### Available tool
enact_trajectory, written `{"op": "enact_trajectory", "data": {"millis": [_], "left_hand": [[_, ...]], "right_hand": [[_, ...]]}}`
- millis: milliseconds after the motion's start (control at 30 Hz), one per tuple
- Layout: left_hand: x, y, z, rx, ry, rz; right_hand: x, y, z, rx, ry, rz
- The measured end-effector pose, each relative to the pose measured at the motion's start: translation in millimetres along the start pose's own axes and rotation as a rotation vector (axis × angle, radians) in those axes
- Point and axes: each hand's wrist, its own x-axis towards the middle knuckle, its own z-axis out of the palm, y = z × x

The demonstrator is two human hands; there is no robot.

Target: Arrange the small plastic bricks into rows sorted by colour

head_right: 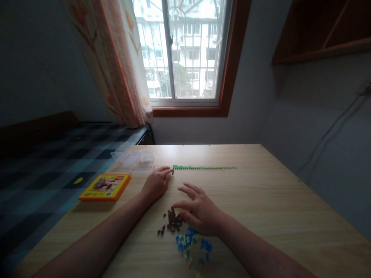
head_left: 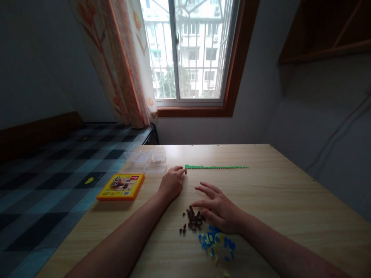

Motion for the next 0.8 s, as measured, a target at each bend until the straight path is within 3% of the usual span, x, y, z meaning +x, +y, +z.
{"op": "enact_trajectory", "data": {"millis": [233,567,800], "left_hand": [[1,1,-1,-0.039,0.064,-0.038],[0,6,-5,-0.049,0.082,-0.027],[-1,6,-4,-0.030,0.075,-0.026]], "right_hand": [[0,0,2,-0.048,-0.091,0.016],[0,9,11,-0.064,0.097,0.143],[0,18,15,-0.041,0.117,0.215]]}}
